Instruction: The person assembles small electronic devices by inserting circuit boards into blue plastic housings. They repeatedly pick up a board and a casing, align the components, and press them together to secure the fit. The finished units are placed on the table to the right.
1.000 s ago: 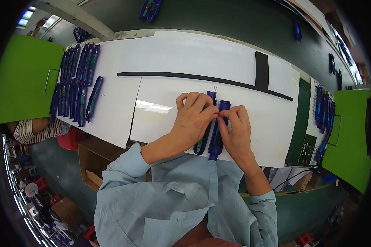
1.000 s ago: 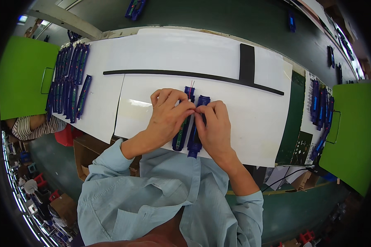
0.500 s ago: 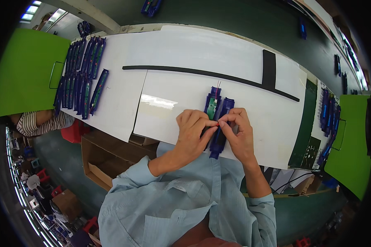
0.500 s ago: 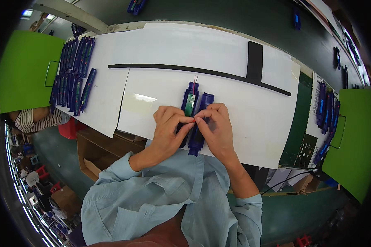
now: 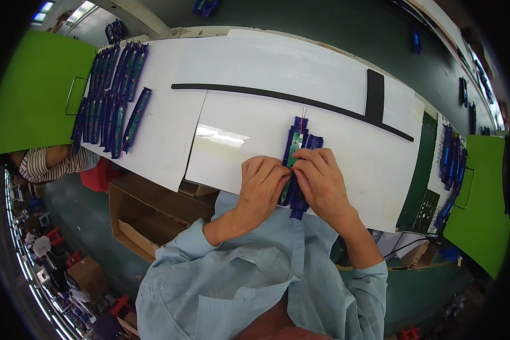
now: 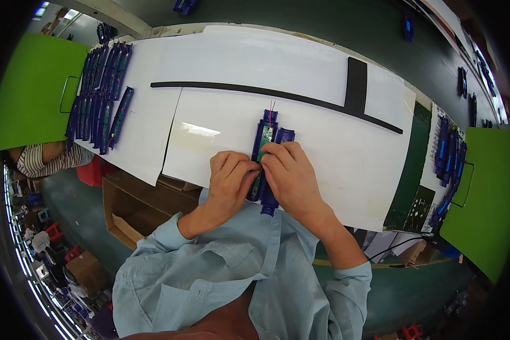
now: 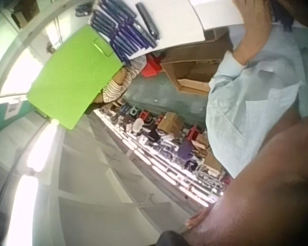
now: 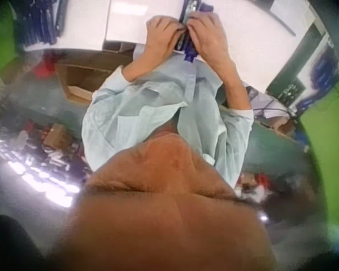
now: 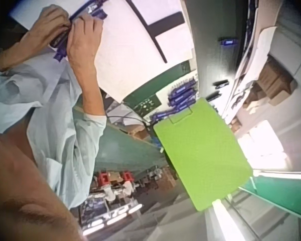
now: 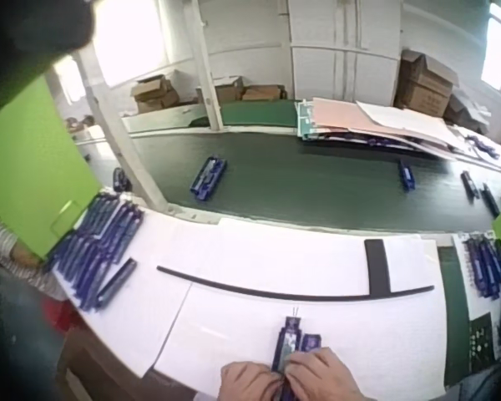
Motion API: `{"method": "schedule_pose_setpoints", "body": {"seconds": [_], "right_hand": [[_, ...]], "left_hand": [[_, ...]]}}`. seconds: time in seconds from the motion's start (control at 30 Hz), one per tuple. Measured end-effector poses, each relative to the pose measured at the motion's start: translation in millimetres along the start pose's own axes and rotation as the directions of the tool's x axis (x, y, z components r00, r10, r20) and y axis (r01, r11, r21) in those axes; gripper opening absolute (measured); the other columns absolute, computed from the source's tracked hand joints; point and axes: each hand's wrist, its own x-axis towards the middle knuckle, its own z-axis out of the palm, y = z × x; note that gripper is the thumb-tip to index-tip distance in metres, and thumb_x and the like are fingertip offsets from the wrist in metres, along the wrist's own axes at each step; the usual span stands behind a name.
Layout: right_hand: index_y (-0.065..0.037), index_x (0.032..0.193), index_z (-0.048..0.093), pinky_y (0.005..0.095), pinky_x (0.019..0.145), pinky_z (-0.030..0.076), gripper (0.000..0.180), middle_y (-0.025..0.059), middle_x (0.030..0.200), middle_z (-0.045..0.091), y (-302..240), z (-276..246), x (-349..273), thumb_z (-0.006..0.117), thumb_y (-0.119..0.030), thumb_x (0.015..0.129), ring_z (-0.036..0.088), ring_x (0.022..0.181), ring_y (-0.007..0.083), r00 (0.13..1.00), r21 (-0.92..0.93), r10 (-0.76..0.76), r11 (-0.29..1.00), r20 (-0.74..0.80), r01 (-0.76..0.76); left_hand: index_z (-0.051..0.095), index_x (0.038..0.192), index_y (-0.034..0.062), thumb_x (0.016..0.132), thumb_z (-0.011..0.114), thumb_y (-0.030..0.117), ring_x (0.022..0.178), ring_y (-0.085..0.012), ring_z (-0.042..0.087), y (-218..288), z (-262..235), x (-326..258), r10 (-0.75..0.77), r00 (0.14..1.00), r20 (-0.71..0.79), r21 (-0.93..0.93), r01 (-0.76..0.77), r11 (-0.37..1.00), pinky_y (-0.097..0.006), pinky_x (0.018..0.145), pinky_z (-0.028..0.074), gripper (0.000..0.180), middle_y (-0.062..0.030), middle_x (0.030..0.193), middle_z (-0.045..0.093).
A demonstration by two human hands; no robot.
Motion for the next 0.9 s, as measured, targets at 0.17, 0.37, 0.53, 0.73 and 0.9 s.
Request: {"method": "schedule_pose_setpoints", "body": {"seconds": [0.17,0.37,0.53,0.73,0.9], "right_hand": [[0.0,0.105,0.067,0.0424,0.091,0.055,0.017,0.0113,0.127,0.065,-4,-4,4,0.073,0.001,0.089,0.061,0.109,0.0323,0.998,-0.031,-0.029,0.999,0.058,0.031],[-0.002,0.101,0.067,0.0424,0.093,0.054,0.012,0.0113,0.129,0.064,-3,-12,10,0.071,0.001,0.09,0.061,0.109,0.0327,0.992,0.074,0.045,0.996,0.119,-0.054],[-0.002,0.097,0.068,0.0424,0.092,0.053,0.007,0.0114,0.123,0.062,-3,-18,19,0.071,-0.001,0.092,0.06,0.107,0.0331,0.975,0.116,0.106,0.985,0.195,-0.13],[-0.002,0.091,0.068,0.0425,0.092,0.052,0.003,0.0132,0.111,0.057,2,-16,27,0.072,-0.002,0.091,0.059,0.104,0.0331,0.948,0.11,0.152,0.976,0.279,-0.189],[-0.002,0.089,0.068,0.0425,0.09,0.051,0.004,0.0135,0.104,0.056,3,-17,34,0.071,-0.003,0.09,0.059,0.102,0.0325,0.93,0.029,0.134,0.988,0.341,-0.153]], "left_hand": [[0.073,0.106,0.0038,0.081,0.08,-0.002,0.105,-0.0304,0.059,-3,1,0,0.073,0.997,0.008,0.007,-0.073,0.997,-0.043,0.093,0.046,0.026,-0.0086,0.107,0.066],[0.074,0.114,0.0022,0.084,0.082,0.005,0.111,-0.0329,0.063,-5,-3,-16,0.068,0.998,-0.015,-0.094,-0.069,0.993,-0.046,0.1,0.049,0.031,-0.0101,0.112,0.067],[0.075,0.123,0.0036,0.083,0.087,0.023,0.126,-0.0308,0.064,-6,-14,-36,0.182,0.977,0.107,-0.051,-0.177,0.983,-0.049,0.109,0.048,0.046,-0.009,0.126,0.069],[0.075,0.123,0.0054,0.08,0.089,0.028,0.132,-0.0293,0.062,-13,-11,-41,0.229,0.963,0.141,0.0,-0.232,0.973,-0.049,0.112,0.047,0.051,-0.0077,0.13,0.07],[0.076,0.122,0.0053,0.08,0.09,0.027,0.132,-0.0292,0.062,-15,-10,-38,0.25,0.958,0.144,-0.003,-0.252,0.968,-0.049,0.112,0.048,0.05,-0.0078,0.129,0.071]]}}
